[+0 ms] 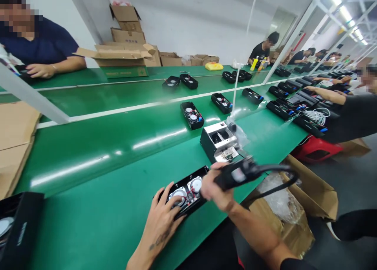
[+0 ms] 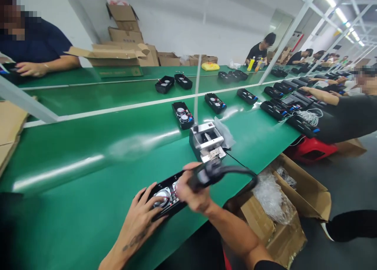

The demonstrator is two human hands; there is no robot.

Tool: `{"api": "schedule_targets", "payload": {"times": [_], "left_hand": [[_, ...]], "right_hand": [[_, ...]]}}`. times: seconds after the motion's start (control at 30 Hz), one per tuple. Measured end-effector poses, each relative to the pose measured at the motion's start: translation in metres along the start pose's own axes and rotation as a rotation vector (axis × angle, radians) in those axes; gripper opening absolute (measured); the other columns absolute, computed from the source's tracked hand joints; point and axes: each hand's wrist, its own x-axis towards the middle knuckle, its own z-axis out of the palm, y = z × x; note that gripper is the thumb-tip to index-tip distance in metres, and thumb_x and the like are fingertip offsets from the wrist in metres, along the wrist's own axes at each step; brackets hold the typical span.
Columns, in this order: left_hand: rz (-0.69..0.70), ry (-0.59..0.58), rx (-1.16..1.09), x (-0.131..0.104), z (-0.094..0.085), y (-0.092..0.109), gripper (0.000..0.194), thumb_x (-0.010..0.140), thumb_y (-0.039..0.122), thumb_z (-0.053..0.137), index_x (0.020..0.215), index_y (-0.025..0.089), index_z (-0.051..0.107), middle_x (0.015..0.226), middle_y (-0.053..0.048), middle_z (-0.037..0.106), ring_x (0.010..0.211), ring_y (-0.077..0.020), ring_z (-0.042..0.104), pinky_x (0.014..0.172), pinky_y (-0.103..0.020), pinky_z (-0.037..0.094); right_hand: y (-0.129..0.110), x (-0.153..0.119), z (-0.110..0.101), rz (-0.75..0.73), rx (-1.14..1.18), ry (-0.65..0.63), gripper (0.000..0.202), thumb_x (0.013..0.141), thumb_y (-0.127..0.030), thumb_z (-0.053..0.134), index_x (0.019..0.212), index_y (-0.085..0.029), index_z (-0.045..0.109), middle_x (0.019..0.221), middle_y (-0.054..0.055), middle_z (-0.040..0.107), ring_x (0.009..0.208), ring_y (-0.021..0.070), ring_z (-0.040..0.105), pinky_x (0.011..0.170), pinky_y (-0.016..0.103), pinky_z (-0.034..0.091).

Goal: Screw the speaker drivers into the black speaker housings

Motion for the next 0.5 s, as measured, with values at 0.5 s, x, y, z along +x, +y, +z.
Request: {"api": "schedule_targets", "payload": {"times": [0.5], "left_hand": [[0.002,-0.062,0.137,0.030,-0.008,0.037,0.027,0.104,0.048,0.064,0.111,0.023,0.073,0.099,-0.006,0.081,0.109,-0.0320,0.073,0.116,-0.057,0.045]], "right_hand": [[-0.003,0.086,-0.097,-0.014,-0.182,0.291,0.043,0.080,-0.041,0.085,0.102,-0.023,0.054,0.055,-0.013,0.054,0.040,0.0094,0.048,0.046,0.027,0.042]]}}
